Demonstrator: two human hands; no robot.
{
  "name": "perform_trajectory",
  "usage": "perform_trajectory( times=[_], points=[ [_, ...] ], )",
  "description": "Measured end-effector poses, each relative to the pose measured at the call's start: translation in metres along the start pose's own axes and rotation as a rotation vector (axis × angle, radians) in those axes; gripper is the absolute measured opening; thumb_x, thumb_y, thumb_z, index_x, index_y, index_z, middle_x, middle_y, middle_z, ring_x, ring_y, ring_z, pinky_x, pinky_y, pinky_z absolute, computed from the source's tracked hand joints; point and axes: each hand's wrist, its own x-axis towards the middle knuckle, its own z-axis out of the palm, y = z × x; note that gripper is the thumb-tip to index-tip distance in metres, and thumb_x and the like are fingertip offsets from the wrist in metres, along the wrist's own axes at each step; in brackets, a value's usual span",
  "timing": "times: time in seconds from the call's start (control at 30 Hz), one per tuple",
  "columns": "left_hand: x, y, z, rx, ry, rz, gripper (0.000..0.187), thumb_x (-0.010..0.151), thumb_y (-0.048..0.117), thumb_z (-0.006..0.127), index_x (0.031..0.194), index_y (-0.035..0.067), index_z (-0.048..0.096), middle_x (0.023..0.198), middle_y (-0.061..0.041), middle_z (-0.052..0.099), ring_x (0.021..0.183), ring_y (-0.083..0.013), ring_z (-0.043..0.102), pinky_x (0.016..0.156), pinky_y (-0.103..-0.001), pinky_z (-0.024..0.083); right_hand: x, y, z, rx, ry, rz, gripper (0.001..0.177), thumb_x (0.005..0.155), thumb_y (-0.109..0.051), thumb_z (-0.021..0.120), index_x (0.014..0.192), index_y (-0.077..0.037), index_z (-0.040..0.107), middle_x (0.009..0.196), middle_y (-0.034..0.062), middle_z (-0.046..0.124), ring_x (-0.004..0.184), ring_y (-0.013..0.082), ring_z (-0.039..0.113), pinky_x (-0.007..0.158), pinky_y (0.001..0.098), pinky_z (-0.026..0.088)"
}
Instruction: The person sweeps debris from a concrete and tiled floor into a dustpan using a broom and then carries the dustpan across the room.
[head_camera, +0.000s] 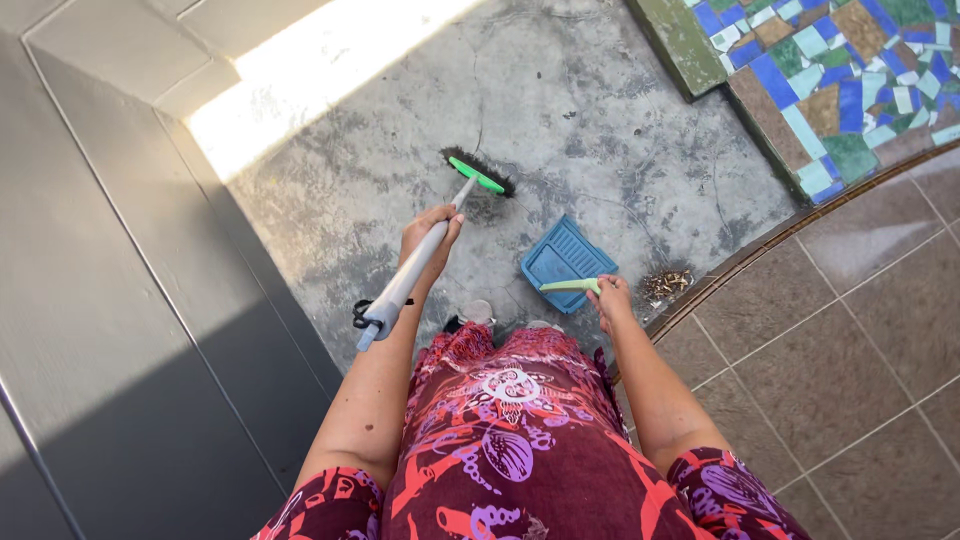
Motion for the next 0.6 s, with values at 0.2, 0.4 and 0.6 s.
perform_trajectory(
  times=[0.2, 0.4, 0.6],
  points=[
    [0.060, -0.010, 0.000, 0.019, -0.142, 0.203, 0.014, 0.093, 0.017, 0.074, 0.099, 0.004, 0.074, 0.110, -0.018, 0.076, 0.103, -0.0327, 0.074, 0.091, -0.038, 0.057, -0.007, 0.018, 0.040, 0.025, 0.076, 0.052, 0.019, 0.104, -0.017, 0.054, 0.123, -0.012, 0.056, 0.111, 0.0155, 0.068, 0.084, 0.0217, 0.069, 0.055, 0.0289, 0.043],
    [0.090, -0.021, 0.029, 0.038, -0.256, 0.255, 0.013, 0.092, 0.017, 0.074, 0.098, 0.006, 0.076, 0.112, -0.018, 0.075, 0.105, -0.0331, 0.073, 0.093, -0.039, 0.056, -0.005, 0.047, 0.072, 0.115, 0.052, 0.098, 0.023, 0.101, -0.016, 0.058, 0.123, -0.011, 0.061, 0.117, 0.0080, 0.067, 0.091, 0.0200, 0.066, 0.070, 0.0267, 0.059],
    [0.099, -0.013, 0.066, 0.035, -0.361, 0.264, 0.013, 0.092, 0.019, 0.074, 0.098, 0.006, 0.074, 0.113, -0.016, 0.076, 0.100, -0.0331, 0.073, 0.089, -0.040, 0.057, -0.018, 0.041, 0.080, -0.216, -0.020, 0.229, 0.045, 0.101, -0.032, 0.061, 0.145, -0.021, 0.056, 0.139, 0.0024, 0.058, 0.126, 0.0229, 0.054, 0.101, 0.0484, 0.044]
  ],
)
